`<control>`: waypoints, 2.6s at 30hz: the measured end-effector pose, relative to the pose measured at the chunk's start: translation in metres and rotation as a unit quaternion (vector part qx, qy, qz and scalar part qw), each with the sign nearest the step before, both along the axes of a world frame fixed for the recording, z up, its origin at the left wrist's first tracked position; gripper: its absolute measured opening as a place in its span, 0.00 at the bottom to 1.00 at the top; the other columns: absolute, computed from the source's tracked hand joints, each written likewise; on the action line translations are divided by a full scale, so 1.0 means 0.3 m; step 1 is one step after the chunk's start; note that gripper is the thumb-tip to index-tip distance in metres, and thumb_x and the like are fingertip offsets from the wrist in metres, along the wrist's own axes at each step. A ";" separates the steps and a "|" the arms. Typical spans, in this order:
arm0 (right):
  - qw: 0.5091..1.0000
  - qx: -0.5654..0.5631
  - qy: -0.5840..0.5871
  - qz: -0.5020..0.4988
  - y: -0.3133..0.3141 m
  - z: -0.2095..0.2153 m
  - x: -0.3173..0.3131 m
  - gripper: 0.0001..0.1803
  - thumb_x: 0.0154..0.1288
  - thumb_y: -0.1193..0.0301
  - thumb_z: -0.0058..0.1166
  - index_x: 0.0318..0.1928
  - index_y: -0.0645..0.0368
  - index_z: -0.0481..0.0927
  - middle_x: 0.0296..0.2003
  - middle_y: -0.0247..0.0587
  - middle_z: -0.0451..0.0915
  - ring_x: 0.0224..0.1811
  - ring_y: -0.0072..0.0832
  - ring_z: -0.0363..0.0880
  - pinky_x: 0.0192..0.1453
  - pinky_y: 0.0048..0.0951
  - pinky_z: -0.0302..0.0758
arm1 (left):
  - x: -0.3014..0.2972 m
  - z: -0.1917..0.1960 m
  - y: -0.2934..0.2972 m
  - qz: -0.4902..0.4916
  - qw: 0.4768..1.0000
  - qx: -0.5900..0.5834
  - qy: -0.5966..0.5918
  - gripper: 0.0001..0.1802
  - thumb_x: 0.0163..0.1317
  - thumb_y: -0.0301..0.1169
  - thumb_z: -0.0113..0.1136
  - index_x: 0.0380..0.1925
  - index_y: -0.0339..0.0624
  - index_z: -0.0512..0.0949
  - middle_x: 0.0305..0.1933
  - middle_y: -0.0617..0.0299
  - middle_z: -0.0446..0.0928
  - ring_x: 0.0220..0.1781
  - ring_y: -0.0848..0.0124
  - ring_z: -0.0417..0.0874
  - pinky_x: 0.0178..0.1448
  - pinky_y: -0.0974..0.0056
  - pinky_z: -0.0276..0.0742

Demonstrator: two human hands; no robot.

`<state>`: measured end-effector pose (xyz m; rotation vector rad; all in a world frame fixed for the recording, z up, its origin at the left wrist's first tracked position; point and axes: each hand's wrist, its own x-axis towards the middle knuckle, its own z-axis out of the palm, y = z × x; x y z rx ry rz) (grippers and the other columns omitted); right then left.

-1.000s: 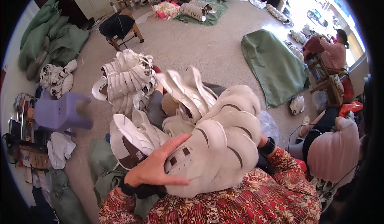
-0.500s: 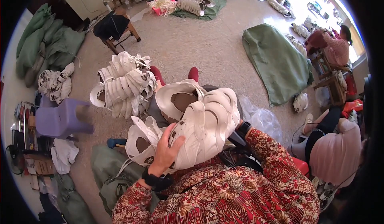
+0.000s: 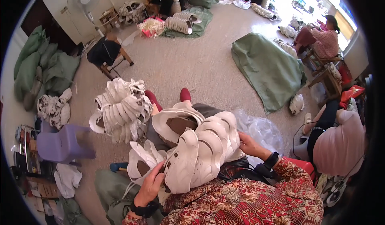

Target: Manually lacing and assembling shoe components in a manufacturing setting.

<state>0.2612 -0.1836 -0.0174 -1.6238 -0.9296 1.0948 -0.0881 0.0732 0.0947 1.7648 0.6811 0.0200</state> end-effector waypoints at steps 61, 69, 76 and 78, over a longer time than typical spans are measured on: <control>0.982 0.140 0.031 -0.122 0.233 0.071 -0.068 0.41 0.62 0.61 0.54 0.71 0.70 0.58 0.65 0.57 0.66 0.69 0.42 0.63 0.73 0.39 0.61 | 0.267 0.002 -0.177 -0.124 0.851 0.511 -0.020 0.35 0.56 0.26 0.67 0.64 0.36 0.65 0.54 0.48 0.75 0.58 0.58 0.77 0.65 0.58 0.70; 0.974 0.190 -0.062 -0.105 0.529 0.027 -0.023 0.31 0.68 0.54 0.54 0.60 0.67 0.73 0.57 0.56 0.75 0.61 0.45 0.72 0.69 0.38 0.64 | 0.303 0.170 -0.061 -0.083 0.917 0.374 -0.114 0.21 0.55 0.21 0.64 0.51 0.35 0.75 0.46 0.51 0.78 0.50 0.59 0.80 0.57 0.60 0.73; 0.973 0.151 -0.143 -0.098 0.513 -0.070 -0.027 0.32 0.70 0.60 0.52 0.68 0.65 0.64 0.66 0.51 0.66 0.70 0.37 0.61 0.75 0.37 0.55 | 0.360 0.510 -0.042 -0.147 0.941 0.196 -0.234 0.13 0.60 0.23 0.54 0.44 0.29 0.79 0.47 0.48 0.81 0.50 0.58 0.82 0.57 0.61 0.75; 0.974 0.169 -0.136 -0.071 0.549 -0.020 -0.062 0.35 0.70 0.56 0.50 0.69 0.65 0.62 0.68 0.55 0.63 0.73 0.42 0.58 0.77 0.38 0.51 | 0.371 0.612 -0.097 -0.168 0.865 -0.013 -0.472 0.26 0.73 0.45 0.50 0.39 0.27 0.81 0.41 0.33 0.81 0.37 0.48 0.85 0.45 0.45 0.80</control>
